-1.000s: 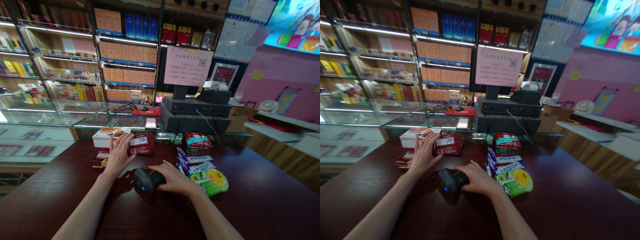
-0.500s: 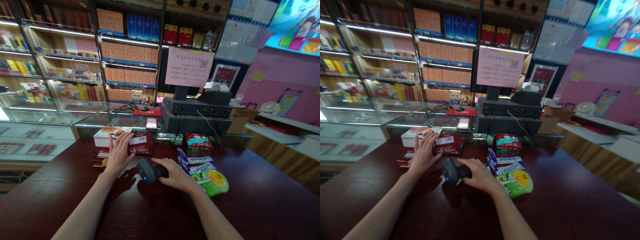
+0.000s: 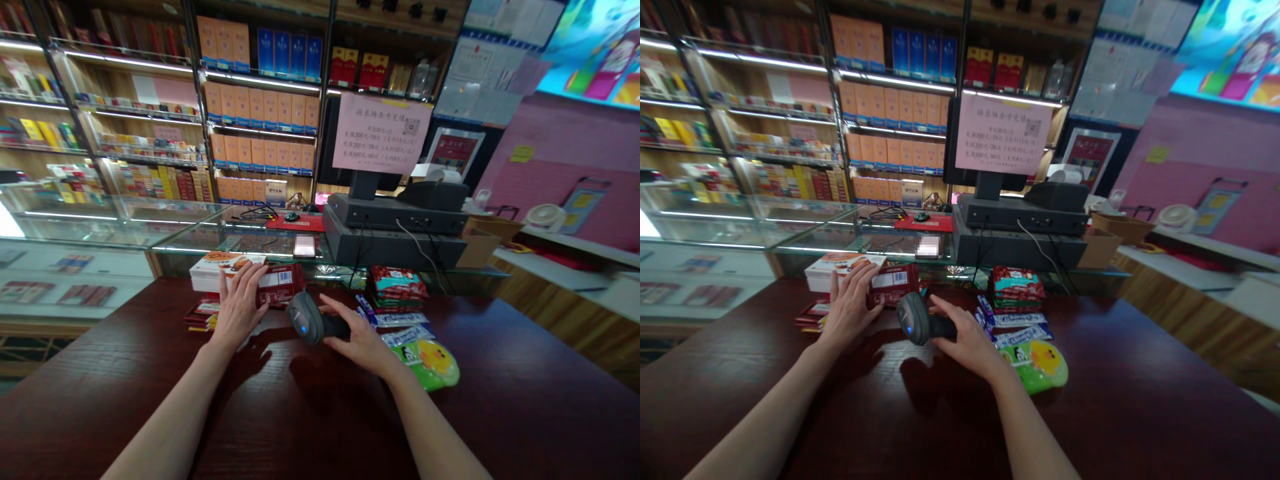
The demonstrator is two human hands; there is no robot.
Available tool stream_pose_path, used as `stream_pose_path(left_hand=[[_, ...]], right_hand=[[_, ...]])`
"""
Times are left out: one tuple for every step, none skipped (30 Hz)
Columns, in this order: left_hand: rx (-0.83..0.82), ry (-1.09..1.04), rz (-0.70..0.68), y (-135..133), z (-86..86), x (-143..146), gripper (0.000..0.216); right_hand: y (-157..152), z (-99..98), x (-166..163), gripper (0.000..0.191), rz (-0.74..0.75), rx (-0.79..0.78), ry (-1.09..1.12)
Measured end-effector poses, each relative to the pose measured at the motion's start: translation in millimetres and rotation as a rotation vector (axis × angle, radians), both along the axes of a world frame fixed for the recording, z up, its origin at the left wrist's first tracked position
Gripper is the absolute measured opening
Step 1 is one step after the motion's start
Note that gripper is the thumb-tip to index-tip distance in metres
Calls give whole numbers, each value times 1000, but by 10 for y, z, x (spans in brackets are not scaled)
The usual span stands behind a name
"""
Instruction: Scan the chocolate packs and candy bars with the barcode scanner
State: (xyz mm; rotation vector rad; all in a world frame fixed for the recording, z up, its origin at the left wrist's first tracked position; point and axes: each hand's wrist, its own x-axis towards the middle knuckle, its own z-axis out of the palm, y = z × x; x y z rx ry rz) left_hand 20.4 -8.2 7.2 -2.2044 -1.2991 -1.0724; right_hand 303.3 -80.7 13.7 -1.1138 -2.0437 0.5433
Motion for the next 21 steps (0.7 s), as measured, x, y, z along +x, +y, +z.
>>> stream_pose_path(left_hand=[[-1,2,0,1,-3,-2,78],[0,3,2,2,-6,-4,78],[1,4,5,3,-8,-6,77],[1,5,7,4,-11,-9,76],[1,5,9,6,-14,-11,75],[0,4,9,9,-18,-13,75],[-2,4,8,13,-22,-14,75],[-3,5,8,18,-28,-16,75],[-2,7,10,25,-36,-17,74],[5,8,15,33,-44,-18,73],[16,10,22,41,-53,-19,72],[29,14,30,49,-61,-20,70],[41,17,36,55,-68,-20,69],[50,21,40,58,-71,-21,68],[54,24,41,59,-72,-22,68],[52,25,39,57,-69,-23,68],[42,25,35,53,-63,-23,69],[31,23,29,47,-57,-23,71],[20,22,24,42,-50,-23,72],[12,20,19,38,-44,-22,73],[9,18,17,35,-40,-21,74]], right_hand=[[-2,4,1,79,0,-8,1],[-4,8,0,79,1,-15,0],[-6,12,0,79,3,-21,-1],[-6,14,0,79,4,-24,-1],[-6,15,0,79,4,-25,0],[-3,14,2,79,2,-26,3],[0,10,4,80,-3,-28,7],[5,5,7,80,-7,-30,9],[10,-3,10,80,-13,-33,11],[16,-12,14,80,-17,-35,12],[22,-22,18,81,-21,-37,13],[27,-32,21,81,-23,-36,12],[32,-42,25,81,-23,-34,12],[36,-51,28,81,-23,-32,13],[39,-58,32,82,-22,-29,13],[41,-62,35,82,-22,-26,13],[42,-64,38,82,-22,-24,13],[42,-65,41,82,-23,-22,13],[41,-63,42,83,-24,-23,11],[39,-61,40,83,-22,-25,7],[35,-58,36,83,-18,-28,1]])
